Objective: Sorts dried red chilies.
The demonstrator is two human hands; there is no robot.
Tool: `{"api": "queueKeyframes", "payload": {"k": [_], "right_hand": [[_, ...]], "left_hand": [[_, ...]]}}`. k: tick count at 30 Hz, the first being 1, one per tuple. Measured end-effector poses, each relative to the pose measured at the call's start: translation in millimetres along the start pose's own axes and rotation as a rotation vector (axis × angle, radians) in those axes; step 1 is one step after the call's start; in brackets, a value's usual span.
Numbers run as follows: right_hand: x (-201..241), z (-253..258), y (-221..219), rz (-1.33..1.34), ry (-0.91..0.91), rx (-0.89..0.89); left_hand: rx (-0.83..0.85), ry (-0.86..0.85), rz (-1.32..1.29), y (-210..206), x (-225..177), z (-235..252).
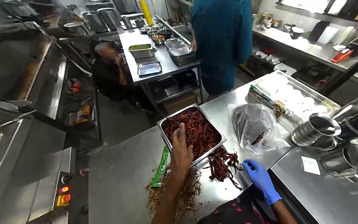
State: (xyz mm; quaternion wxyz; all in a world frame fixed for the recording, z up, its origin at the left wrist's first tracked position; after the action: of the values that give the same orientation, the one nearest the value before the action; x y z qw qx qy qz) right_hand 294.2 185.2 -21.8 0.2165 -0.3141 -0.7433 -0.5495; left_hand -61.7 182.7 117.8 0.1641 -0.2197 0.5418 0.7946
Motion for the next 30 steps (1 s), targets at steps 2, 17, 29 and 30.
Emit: {"api": "queueKeyframes", "payload": {"k": [2,17,29,30], "right_hand": [[2.0,2.1,16.1,-0.093,0.045,-0.148],[59.5,10.2,-71.7,-0.481,0.424,-0.072],[103.2,-9.6,4.3,0.272,0.353,0.122],[103.4,-9.3,6.9,0.307,0.342,0.108]], "left_hand": [[-0.081,-0.004,-0.021,-0.1,5.4,-10.6],[0.007,-0.251,-0.179,-88.7,-24.9,-150.2],[0.131,-0.239,-0.522,-116.8,-66.8,-79.2],[0.095,-0.22,-0.547,-116.4,-68.1,-73.1]]}}
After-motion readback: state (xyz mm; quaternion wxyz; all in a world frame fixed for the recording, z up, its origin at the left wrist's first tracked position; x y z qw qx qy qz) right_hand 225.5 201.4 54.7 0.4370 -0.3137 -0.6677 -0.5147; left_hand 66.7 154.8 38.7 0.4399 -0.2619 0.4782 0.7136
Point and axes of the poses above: each hand's wrist, its own z-axis towards the middle knuckle, its own y-axis out of the back of the hand, x = y × z, the point moved 10 cm from there along z, towards the middle knuckle, and after that the axes turned 9 degrees about -y, right-handed, at the moved point
